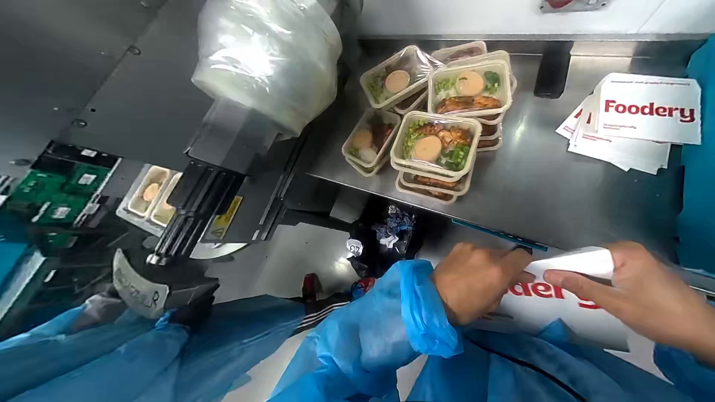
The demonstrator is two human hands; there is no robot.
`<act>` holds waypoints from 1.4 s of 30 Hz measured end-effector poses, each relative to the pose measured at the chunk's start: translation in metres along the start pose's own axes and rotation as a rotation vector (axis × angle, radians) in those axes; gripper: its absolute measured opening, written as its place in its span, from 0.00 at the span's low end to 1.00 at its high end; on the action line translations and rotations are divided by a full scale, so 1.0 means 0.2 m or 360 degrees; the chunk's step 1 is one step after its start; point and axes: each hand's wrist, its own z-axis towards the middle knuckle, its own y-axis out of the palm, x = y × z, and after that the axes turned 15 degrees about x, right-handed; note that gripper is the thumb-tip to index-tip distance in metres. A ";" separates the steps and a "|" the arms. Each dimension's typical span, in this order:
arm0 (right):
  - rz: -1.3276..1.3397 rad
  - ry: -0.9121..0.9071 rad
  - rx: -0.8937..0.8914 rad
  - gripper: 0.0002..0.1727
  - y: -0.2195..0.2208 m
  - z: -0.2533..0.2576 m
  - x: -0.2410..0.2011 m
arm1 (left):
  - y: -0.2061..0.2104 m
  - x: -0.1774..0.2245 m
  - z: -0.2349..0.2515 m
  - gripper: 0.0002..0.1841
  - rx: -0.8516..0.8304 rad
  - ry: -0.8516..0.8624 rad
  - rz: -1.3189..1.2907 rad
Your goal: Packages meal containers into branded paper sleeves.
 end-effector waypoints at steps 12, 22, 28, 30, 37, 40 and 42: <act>0.1142 0.0934 0.0786 0.13 0.21 0.43 0.44 | -0.41 -1.15 0.45 0.41 0.0286 -0.1714 0.0459; 0.1355 0.0912 0.0222 0.15 -0.12 0.37 0.34 | -0.27 -0.59 -0.06 0.42 0.0726 -0.1176 -0.0833; 0.1169 0.0766 0.0562 0.23 -0.30 0.03 0.25 | 0.09 -0.35 0.03 0.33 0.0640 -0.1043 -0.1280; 0.0853 0.0599 0.0884 0.24 -0.45 -0.13 0.27 | 0.26 -0.28 0.08 0.40 0.0551 -0.1113 -0.1506; 0.0856 0.1131 0.1298 0.13 -0.66 -0.24 0.18 | 0.68 0.09 0.62 0.57 -0.0372 -0.1049 -0.1854; 0.0769 0.1096 0.1286 0.15 -1.12 -0.27 0.33 | 0.93 0.04 0.98 0.58 -0.0339 -0.0639 -0.1436; 0.0885 0.1015 0.1523 0.18 -1.40 -0.23 0.43 | 1.13 -0.20 1.23 0.46 0.0028 -0.0744 -0.0888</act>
